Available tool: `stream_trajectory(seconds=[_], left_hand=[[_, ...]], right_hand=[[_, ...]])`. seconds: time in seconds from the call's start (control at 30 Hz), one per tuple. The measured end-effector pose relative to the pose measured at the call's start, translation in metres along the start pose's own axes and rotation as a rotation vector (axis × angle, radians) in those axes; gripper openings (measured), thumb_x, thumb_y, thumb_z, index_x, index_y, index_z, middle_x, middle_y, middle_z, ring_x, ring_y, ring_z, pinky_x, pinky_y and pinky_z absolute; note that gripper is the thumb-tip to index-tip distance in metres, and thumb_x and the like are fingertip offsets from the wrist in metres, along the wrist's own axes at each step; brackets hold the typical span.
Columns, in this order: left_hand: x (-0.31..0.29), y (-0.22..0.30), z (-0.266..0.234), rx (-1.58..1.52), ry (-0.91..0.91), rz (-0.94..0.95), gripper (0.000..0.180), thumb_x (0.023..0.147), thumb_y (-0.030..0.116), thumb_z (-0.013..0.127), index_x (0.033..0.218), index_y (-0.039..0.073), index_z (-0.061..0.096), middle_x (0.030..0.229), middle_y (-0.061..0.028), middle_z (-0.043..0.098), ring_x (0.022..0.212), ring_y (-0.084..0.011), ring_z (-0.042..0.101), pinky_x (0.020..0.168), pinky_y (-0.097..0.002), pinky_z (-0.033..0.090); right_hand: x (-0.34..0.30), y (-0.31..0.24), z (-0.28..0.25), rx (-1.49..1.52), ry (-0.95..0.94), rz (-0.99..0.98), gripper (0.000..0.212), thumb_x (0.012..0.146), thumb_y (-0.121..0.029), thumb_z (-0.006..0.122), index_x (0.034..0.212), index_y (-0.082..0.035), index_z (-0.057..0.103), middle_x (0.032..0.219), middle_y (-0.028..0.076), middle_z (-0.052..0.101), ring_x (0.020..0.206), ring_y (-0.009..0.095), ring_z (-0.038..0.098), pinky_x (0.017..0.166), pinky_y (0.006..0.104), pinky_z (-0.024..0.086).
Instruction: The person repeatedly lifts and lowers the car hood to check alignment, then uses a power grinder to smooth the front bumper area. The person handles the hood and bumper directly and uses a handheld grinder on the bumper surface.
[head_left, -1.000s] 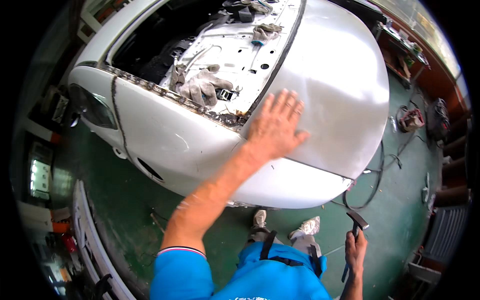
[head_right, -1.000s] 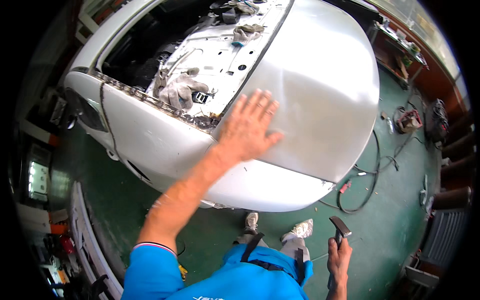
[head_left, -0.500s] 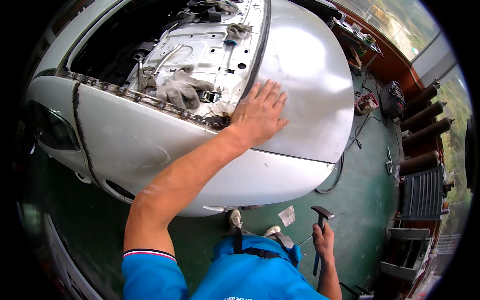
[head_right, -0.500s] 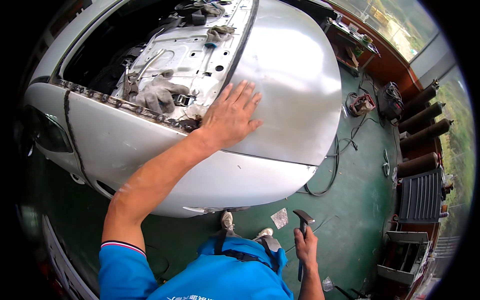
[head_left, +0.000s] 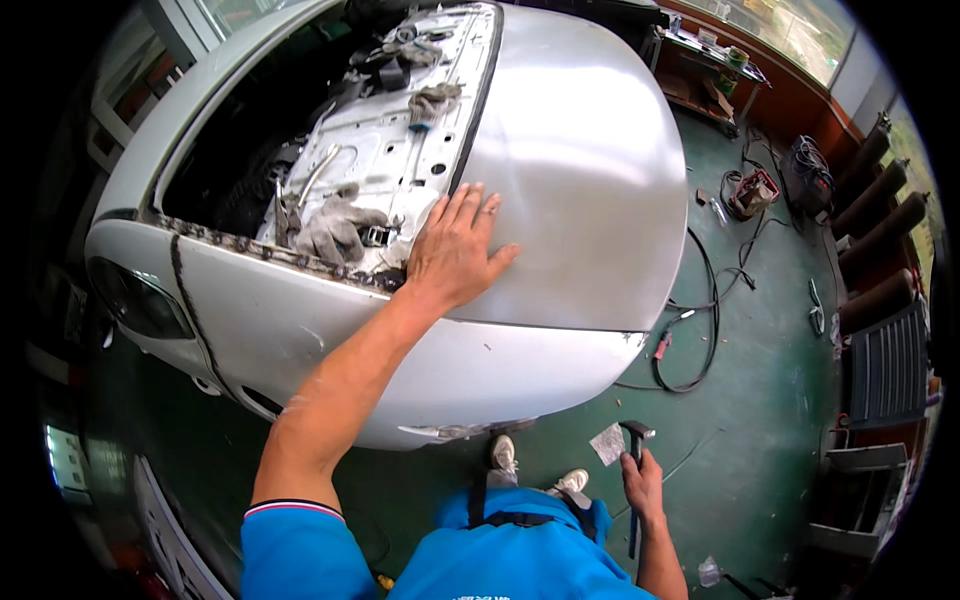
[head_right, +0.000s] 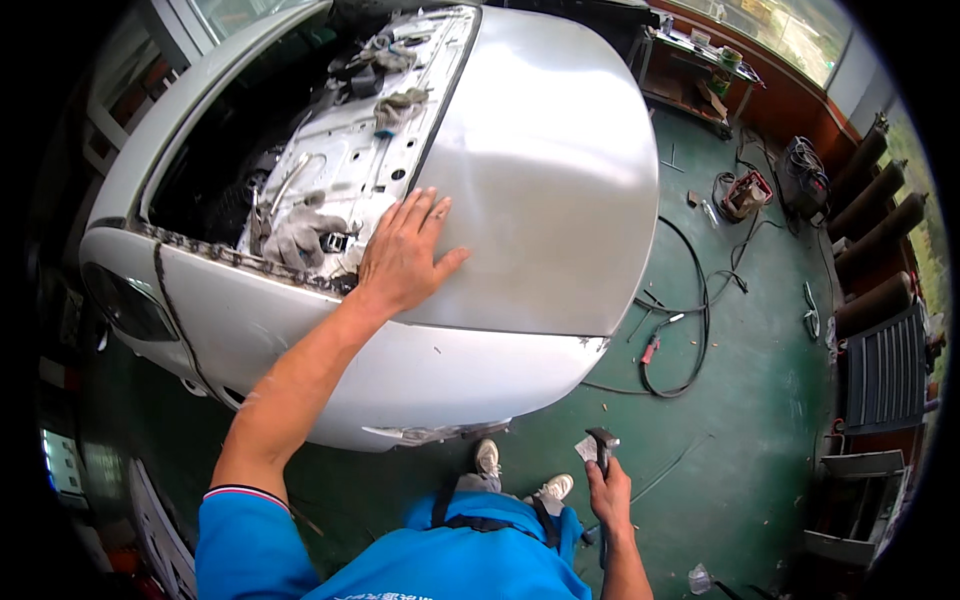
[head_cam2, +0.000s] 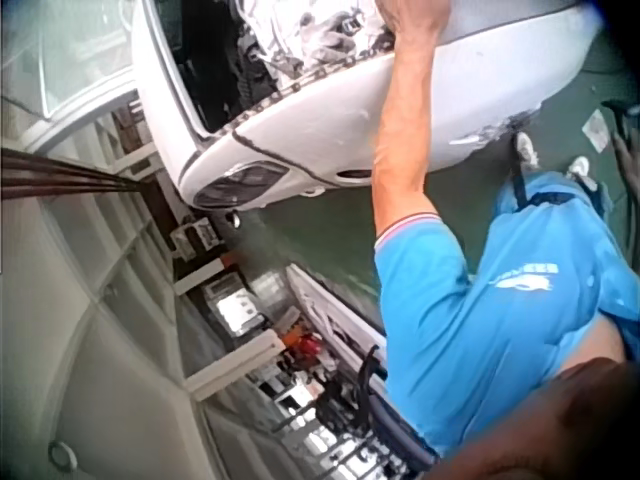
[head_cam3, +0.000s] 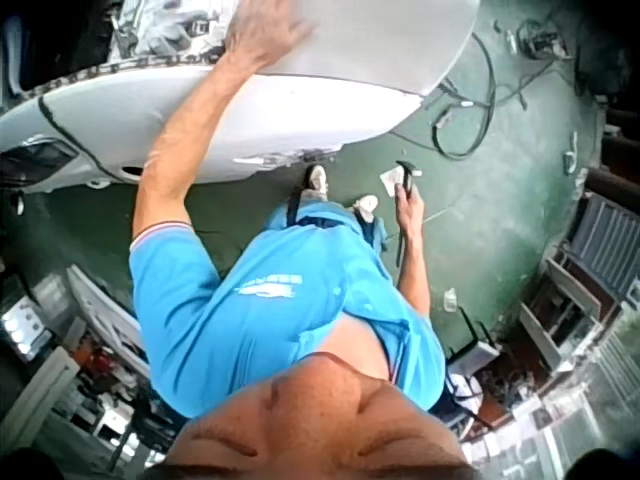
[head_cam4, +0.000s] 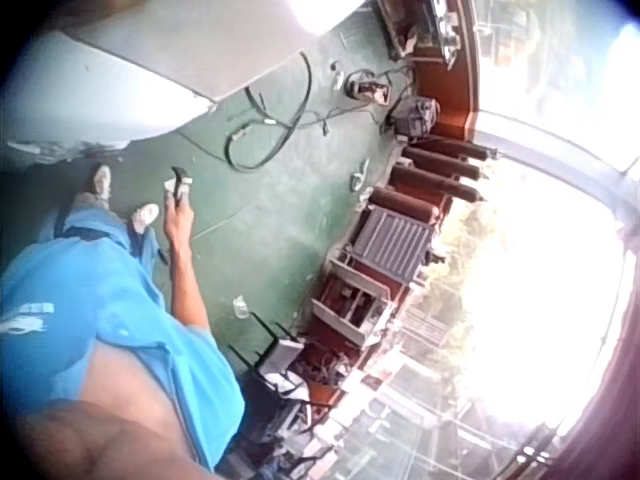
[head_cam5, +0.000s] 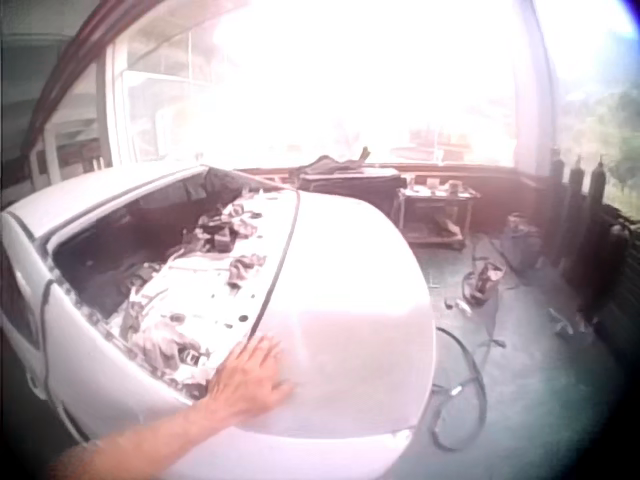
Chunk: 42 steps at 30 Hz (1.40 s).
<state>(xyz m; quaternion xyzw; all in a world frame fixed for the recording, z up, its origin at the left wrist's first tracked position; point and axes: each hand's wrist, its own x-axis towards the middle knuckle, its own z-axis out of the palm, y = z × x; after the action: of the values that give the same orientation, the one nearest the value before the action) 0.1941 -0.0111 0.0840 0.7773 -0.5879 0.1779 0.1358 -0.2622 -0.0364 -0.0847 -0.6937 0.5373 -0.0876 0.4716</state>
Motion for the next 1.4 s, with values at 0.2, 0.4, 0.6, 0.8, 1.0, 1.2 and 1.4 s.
stream_trajectory(seconds=[0.2, 0.4, 0.6, 0.8, 1.0, 1.2, 1.4], left_hand=[[-0.001, 0.000, 0.003, 0.129, -0.044, -0.065, 0.070, 0.096, 0.049, 0.053, 0.140, -0.005, 0.049, 0.151, -0.0239, 0.042, 0.143, -0.0375, 0.035, 0.118, -0.0487, 0.027], [-0.050, 0.094, 0.037, 0.046, -0.019, -0.240, 0.077, 0.099, 0.050, 0.046, 0.148, -0.008, 0.037, 0.159, -0.0223, 0.029, 0.150, -0.0355, 0.021, 0.122, -0.0495, 0.016], [-0.078, 0.107, 0.024, -0.119, 0.041, -0.227, 0.072, 0.097, 0.046, 0.052, 0.145, -0.008, 0.042, 0.156, -0.0242, 0.033, 0.149, -0.0352, 0.025, 0.122, -0.0479, 0.019], [-0.127, 0.086, -0.003, -0.243, 0.126, -0.315, 0.065, 0.095, 0.039, 0.057, 0.140, -0.007, 0.049, 0.154, -0.0232, 0.038, 0.147, -0.0351, 0.029, 0.120, -0.0475, 0.023], [-0.138, 0.072, 0.003, -0.279, 0.206, -0.271, 0.054, 0.095, 0.034, 0.057, 0.135, -0.003, 0.056, 0.150, -0.0192, 0.047, 0.145, -0.0319, 0.037, 0.118, -0.0466, 0.028], [-0.150, 0.056, 0.013, -0.437, 0.374, -0.156, 0.028, 0.094, 0.021, 0.058, 0.108, 0.001, 0.071, 0.123, -0.0128, 0.069, 0.125, -0.0246, 0.060, 0.107, -0.0390, 0.044], [-0.155, 0.050, 0.020, -0.578, 0.409, -0.133, 0.028, 0.092, 0.019, 0.054, 0.105, 0.001, 0.071, 0.114, -0.0157, 0.072, 0.117, -0.0255, 0.065, 0.104, -0.0358, 0.047]], right_hand=[[-0.002, 0.068, -0.006, -0.199, -0.034, -0.027, 0.037, 0.088, -0.032, 0.069, 0.081, 0.002, 0.056, 0.070, 0.019, 0.061, 0.065, 0.030, 0.059, 0.062, 0.0443, 0.047], [-0.005, 0.178, 0.003, -0.472, -0.151, 0.065, 0.039, 0.081, -0.035, 0.072, 0.090, 0.002, 0.066, 0.085, 0.026, 0.069, 0.084, 0.041, 0.069, 0.076, 0.0489, 0.053], [-0.007, 0.230, -0.005, -0.688, -0.349, 0.111, 0.038, 0.081, -0.029, 0.062, 0.106, -0.003, 0.072, 0.094, 0.024, 0.071, 0.092, 0.041, 0.069, 0.083, 0.0463, 0.054], [0.010, 0.306, -0.022, -0.842, -0.387, -0.012, 0.033, 0.091, -0.032, 0.054, 0.097, -0.004, 0.070, 0.098, 0.026, 0.070, 0.093, 0.040, 0.067, 0.077, 0.0489, 0.054], [0.005, 0.294, -0.036, -0.979, -0.492, 0.117, 0.029, 0.091, -0.030, 0.055, 0.093, -0.004, 0.069, 0.096, 0.024, 0.069, 0.091, 0.041, 0.066, 0.076, 0.0486, 0.052], [-0.010, 0.187, -0.034, -0.922, -0.529, 0.482, 0.036, 0.090, -0.035, 0.062, 0.108, -0.004, 0.066, 0.106, 0.026, 0.066, 0.099, 0.039, 0.064, 0.085, 0.0462, 0.051], [-0.010, 0.126, -0.031, -0.942, -0.577, 0.674, 0.051, 0.089, -0.040, 0.070, 0.124, -0.004, 0.063, 0.116, 0.027, 0.063, 0.108, 0.036, 0.062, 0.094, 0.0439, 0.049]])
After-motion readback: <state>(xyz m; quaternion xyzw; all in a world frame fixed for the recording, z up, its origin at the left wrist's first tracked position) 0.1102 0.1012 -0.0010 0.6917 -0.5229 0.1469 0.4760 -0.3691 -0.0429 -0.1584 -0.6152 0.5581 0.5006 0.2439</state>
